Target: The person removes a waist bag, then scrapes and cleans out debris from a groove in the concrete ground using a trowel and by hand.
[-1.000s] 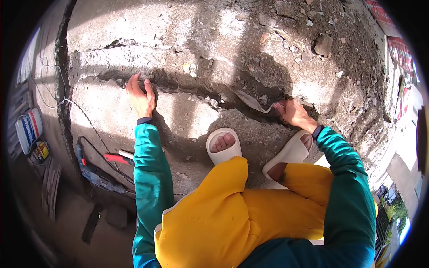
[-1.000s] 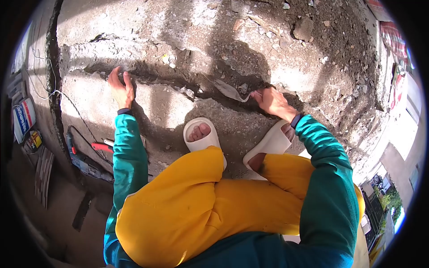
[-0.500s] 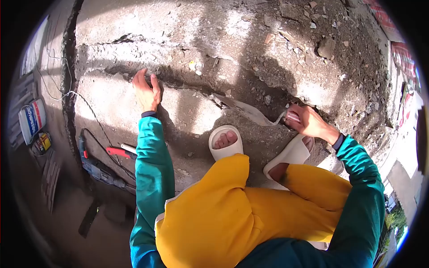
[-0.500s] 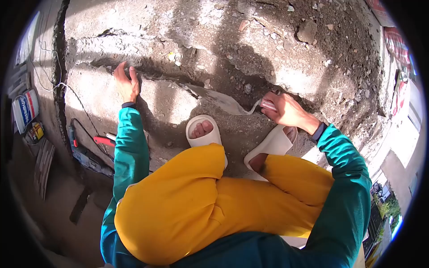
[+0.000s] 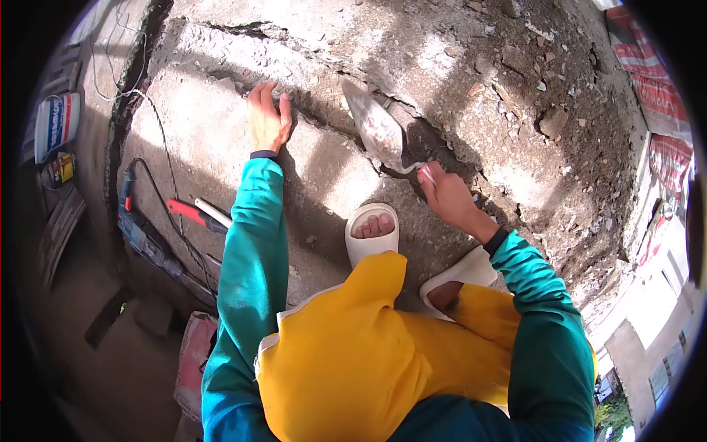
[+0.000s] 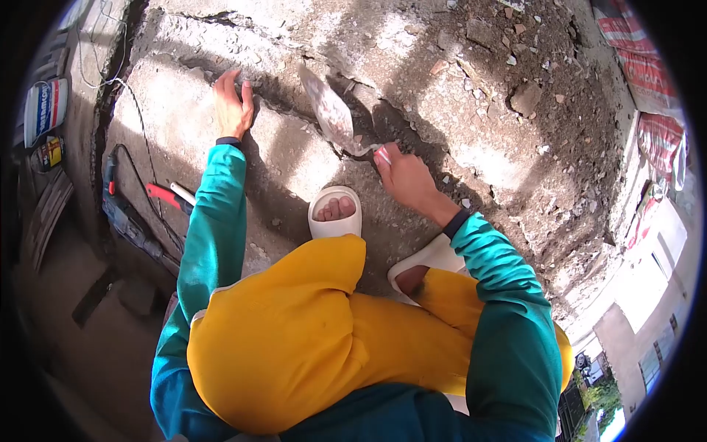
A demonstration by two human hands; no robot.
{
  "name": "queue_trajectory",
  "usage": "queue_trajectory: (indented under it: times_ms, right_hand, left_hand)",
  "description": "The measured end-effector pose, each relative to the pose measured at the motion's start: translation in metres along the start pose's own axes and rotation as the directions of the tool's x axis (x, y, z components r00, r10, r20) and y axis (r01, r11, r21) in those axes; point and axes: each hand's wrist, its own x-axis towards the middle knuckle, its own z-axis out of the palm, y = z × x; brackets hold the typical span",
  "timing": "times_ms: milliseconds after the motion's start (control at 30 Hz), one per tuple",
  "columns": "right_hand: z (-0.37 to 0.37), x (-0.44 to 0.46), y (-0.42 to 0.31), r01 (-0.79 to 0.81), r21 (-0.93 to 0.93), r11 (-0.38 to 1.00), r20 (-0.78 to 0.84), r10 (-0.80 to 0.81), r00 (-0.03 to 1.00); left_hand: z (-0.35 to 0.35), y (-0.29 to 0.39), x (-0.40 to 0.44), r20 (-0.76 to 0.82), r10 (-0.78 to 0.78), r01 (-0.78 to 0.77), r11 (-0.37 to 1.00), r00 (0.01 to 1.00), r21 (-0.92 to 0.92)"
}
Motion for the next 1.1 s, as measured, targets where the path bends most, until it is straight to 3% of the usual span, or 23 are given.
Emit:
queue_trajectory:
  times_ms: [67, 100, 333, 400, 533, 600, 633, 700, 833, 900, 933, 1000, 1100]
  right_hand:
    - [0.000, -0.001, 0.013, -0.042, -0.310, 0.950, 0.173, 0.099, 0.980]
    - [-0.013, 0.001, -0.003, 0.042, -0.388, 0.921, 0.189, 0.035, 0.981]
    - [0.002, 0.003, -0.015, -0.041, -0.068, 0.997, -0.031, 0.039, 0.999]
    - [-0.001, 0.005, -0.013, -0.044, -0.416, 0.908, 0.150, 0.116, 0.982]
    - [-0.009, 0.007, -0.037, -0.006, -0.359, 0.933, 0.089, 0.041, 0.995]
    - [-0.005, 0.008, -0.041, -0.037, -0.114, 0.993, -0.092, 0.027, 0.995]
    - [-0.001, 0.006, -0.031, -0.034, -0.116, 0.993, -0.088, 0.023, 0.996]
    - [0.006, 0.002, -0.011, -0.051, -0.480, 0.876, 0.143, 0.135, 0.980]
    - [-0.006, 0.001, -0.037, 0.008, -0.466, 0.885, 0.135, 0.062, 0.989]
    - [-0.006, 0.006, -0.047, -0.050, -0.202, 0.978, -0.067, 0.037, 0.997]
    - [-0.001, 0.005, -0.040, -0.044, -0.205, 0.978, -0.063, 0.032, 0.997]
    - [0.006, 0.001, -0.013, -0.017, -0.480, 0.877, 0.145, 0.099, 0.984]
    - [-0.012, 0.005, 0.012, -0.039, -0.530, 0.847, 0.049, 0.077, 0.996]
  left_hand:
    - [0.001, 0.001, 0.003, -0.026, 0.016, -0.017, 1.000, 1.000, -0.012]
    - [0.002, 0.000, 0.005, -0.034, 0.018, -0.018, 1.000, 0.999, -0.002]
    - [-0.002, 0.003, 0.001, 0.006, -0.007, 0.007, 1.000, 1.000, -0.013]
    - [0.001, 0.001, 0.001, -0.009, 0.007, -0.007, 1.000, 1.000, 0.004]
    - [0.001, 0.000, 0.000, -0.003, 0.012, -0.012, 1.000, 1.000, -0.014]
    - [0.001, 0.001, 0.001, 0.002, -0.003, 0.003, 1.000, 1.000, -0.018]
    - [-0.001, 0.002, 0.001, 0.008, -0.010, 0.010, 1.000, 1.000, -0.023]
    - [0.001, -0.001, 0.000, -0.011, 0.010, -0.010, 1.000, 1.000, -0.007]
    - [0.000, 0.001, -0.001, -0.006, 0.002, -0.002, 1.000, 1.000, -0.007]
    - [0.000, 0.001, 0.000, -0.003, -0.011, 0.011, 1.000, 1.000, -0.013]
    - [-0.002, 0.003, 0.000, -0.011, -0.007, 0.006, 1.000, 1.000, -0.019]
    - [0.000, 0.002, 0.001, -0.025, 0.010, -0.011, 0.999, 1.000, -0.031]
    - [0.002, 0.000, 0.002, -0.046, 0.046, -0.046, 0.999, 0.998, -0.010]
